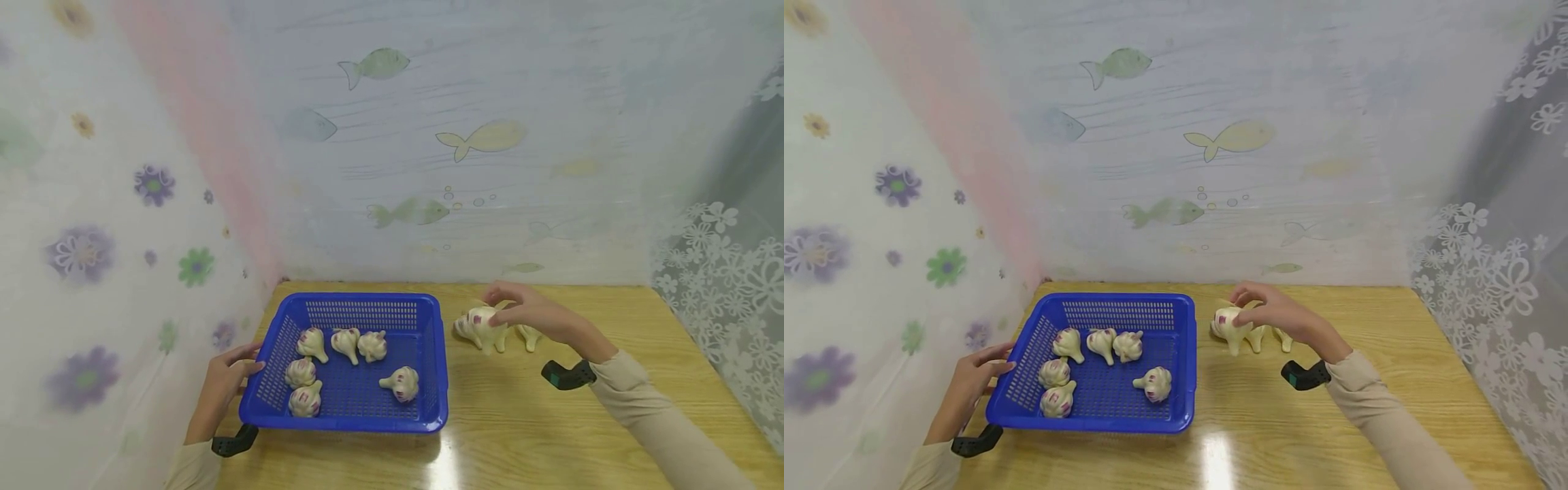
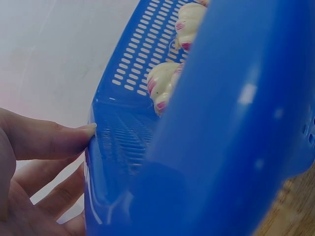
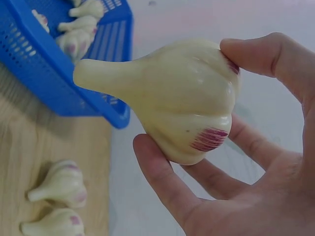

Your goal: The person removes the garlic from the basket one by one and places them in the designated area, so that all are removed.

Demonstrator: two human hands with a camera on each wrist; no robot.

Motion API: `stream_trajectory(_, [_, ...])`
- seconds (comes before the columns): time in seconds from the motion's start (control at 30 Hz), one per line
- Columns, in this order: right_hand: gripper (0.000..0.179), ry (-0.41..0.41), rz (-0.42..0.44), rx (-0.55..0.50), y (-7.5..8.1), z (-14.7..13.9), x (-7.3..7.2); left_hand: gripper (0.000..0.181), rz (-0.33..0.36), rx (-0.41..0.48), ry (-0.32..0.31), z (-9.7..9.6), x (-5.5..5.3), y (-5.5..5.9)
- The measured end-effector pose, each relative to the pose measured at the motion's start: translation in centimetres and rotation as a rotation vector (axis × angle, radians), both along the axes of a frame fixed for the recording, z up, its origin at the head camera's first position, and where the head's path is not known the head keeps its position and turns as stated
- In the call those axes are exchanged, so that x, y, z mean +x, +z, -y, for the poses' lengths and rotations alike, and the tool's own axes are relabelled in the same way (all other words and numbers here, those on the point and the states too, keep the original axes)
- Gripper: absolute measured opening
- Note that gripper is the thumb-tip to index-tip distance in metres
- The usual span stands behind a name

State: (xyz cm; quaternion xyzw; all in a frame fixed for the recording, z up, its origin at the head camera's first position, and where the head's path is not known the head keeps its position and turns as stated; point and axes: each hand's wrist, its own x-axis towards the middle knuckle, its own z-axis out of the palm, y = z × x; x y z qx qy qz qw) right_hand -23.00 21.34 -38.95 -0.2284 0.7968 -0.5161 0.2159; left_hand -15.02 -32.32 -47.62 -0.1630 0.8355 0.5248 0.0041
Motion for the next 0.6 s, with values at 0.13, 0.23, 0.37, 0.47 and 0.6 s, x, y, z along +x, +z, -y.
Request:
stream_trajectory(0.13, [0.039, -0.023, 0.014, 0.036, -0.1, -1.2, 0.2, 0.047, 0.000, 0.000, 0.004, 0.0, 0.2, 0.0])
stream_trajectory(0.23, [0.040, -0.035, 0.015, 0.055, -0.3, -2.2, 0.2, 0.046, 0.005, 0.003, 0.016, 0.1, 0.1, -0.1])
stream_trajectory(0.37, [0.039, -0.050, 0.017, 0.054, -0.5, -3.4, 0.2, 0.047, 0.008, 0.005, 0.018, 0.1, 0.0, -0.2])
stream_trajectory(0.47, [0.039, -0.067, 0.023, 0.056, -0.6, -4.3, 0.3, 0.048, 0.009, 0.001, 0.010, 0.0, 0.1, -0.1])
stream_trajectory(0.6, [0.039, -0.092, 0.021, 0.072, -1.0, -5.6, 0.1, 0.048, 0.024, 0.019, 0.001, 0.0, 0.0, 0.0])
